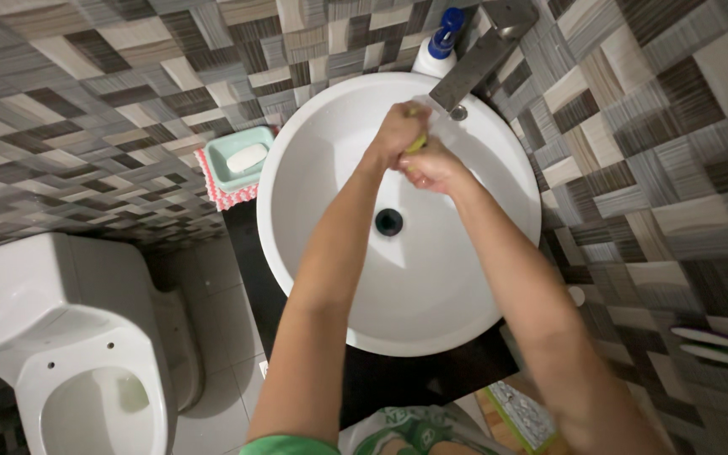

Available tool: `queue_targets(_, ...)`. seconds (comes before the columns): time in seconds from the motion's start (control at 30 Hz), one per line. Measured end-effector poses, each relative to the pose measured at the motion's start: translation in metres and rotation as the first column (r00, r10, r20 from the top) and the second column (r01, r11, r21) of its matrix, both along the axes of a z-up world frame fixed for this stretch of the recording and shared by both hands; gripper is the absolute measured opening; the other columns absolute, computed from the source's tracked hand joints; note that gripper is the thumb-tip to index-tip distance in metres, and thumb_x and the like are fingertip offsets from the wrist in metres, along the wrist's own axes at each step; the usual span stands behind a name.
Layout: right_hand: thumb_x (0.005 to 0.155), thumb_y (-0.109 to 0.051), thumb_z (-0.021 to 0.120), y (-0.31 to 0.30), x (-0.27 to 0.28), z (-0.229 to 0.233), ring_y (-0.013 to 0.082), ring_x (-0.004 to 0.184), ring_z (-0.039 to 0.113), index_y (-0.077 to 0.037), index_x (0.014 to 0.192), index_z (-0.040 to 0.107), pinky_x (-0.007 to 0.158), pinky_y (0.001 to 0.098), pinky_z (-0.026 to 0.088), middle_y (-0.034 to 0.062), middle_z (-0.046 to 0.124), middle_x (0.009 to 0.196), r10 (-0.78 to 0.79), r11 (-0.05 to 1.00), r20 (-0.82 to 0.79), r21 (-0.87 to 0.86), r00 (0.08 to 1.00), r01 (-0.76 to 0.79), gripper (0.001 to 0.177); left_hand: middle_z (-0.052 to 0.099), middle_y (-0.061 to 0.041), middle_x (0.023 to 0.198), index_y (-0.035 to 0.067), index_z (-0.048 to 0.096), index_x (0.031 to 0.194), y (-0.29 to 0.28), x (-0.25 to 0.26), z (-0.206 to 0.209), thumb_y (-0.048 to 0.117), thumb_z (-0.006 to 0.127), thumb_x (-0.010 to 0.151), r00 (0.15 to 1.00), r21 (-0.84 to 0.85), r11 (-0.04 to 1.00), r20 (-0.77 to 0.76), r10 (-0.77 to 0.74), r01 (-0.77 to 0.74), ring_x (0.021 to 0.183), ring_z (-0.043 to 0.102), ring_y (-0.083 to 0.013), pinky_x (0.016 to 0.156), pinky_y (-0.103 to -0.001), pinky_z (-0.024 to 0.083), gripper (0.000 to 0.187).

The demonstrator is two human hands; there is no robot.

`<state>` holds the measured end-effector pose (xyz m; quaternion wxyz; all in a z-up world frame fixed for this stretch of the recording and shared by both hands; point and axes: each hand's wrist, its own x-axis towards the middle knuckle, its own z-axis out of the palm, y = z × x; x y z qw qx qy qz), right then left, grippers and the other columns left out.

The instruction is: The person rinses two cloths in a bathroom sink, scrubs them in a bucket of soapy water, and rinses them again under the tap.

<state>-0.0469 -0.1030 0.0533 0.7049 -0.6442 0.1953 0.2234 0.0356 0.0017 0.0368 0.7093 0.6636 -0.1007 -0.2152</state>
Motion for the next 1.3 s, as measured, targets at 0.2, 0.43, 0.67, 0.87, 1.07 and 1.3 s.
queue_targets(0.2,0.096,-0.006,0.048,0.026,0.007,0.005,0.0166,0.073,0.072,0.005,0.101,0.068,0.065,0.0327,0.061,0.0100,0.073,0.089,-0.578,0.759,0.042,0.395,0.815,0.518,0.023,0.073,-0.024,0.114,0.008,0.076,0.111,-0.017,0.000,0.015,0.042,0.048,0.099,0.958,0.466,0.850,0.252,0.137,-0.245,0.113,0.066,-0.0452,0.102,-0.047,0.049,0.046)
queue_targets(0.43,0.089,-0.025,0.076,0.019,-0.024,0.053,0.0323,0.093,0.074,0.002,0.112,0.068,0.085,0.0381,0.059,0.0199,0.075,0.099,0.454,0.156,0.118,-0.986,0.883,0.052,0.037,0.074,-0.025,0.106,0.004,0.076,0.106,-0.023,0.001,0.018,0.041,0.051,0.100,0.955,0.378,0.880,0.038,0.295,-0.287,0.103,0.069,-0.0426,0.096,-0.045,0.052,0.044)
queue_targets(0.67,0.073,-0.029,0.091,-0.011,-0.050,0.148,0.0347,0.087,0.073,-0.004,0.114,0.069,0.078,0.0449,0.058,0.0204,0.074,0.099,0.575,0.196,0.296,-0.955,0.763,0.223,0.053,0.066,-0.014,0.094,0.001,0.052,0.119,-0.029,-0.023,0.011,0.006,0.068,0.089,0.967,-0.113,0.982,-0.223,0.123,-0.151,0.081,0.066,-0.0239,0.068,-0.041,0.057,0.034)
queue_targets(0.87,0.100,-0.012,0.069,-0.021,-0.047,0.197,0.0430,0.104,0.066,-0.002,0.137,0.063,0.087,0.0517,0.052,0.0220,0.069,0.114,0.490,0.164,0.570,-0.803,0.659,0.573,0.039,0.067,-0.009,0.102,0.000,0.050,0.133,-0.028,-0.033,0.017,0.012,0.065,0.095,0.996,-0.049,0.998,-0.081,0.046,-0.050,0.091,0.069,-0.0205,0.078,-0.034,0.058,0.042)
queue_targets(1.07,0.103,-0.011,0.069,-0.022,-0.041,0.186,0.0459,0.105,0.062,-0.009,0.143,0.064,0.086,0.0520,0.052,0.0241,0.063,0.123,0.580,0.185,0.602,-0.753,0.548,0.632,0.040,0.066,-0.008,0.098,0.007,0.058,0.118,-0.002,-0.042,0.020,0.018,0.057,0.098,0.989,-0.258,0.956,-0.070,0.128,-0.142,0.088,0.067,-0.0194,0.079,-0.035,0.057,0.023)
queue_targets(1.3,0.106,-0.022,0.070,-0.013,-0.059,0.081,0.0212,0.099,0.063,-0.005,0.118,0.065,0.088,0.0382,0.054,0.0054,0.066,0.112,-0.121,0.716,0.958,-0.097,0.261,0.691,0.022,0.066,-0.007,0.084,0.008,0.065,0.096,0.066,-0.091,0.065,0.019,0.069,0.095,0.983,-0.222,0.960,-0.112,0.148,-0.169,0.077,0.065,-0.0188,0.071,-0.033,0.056,0.012)
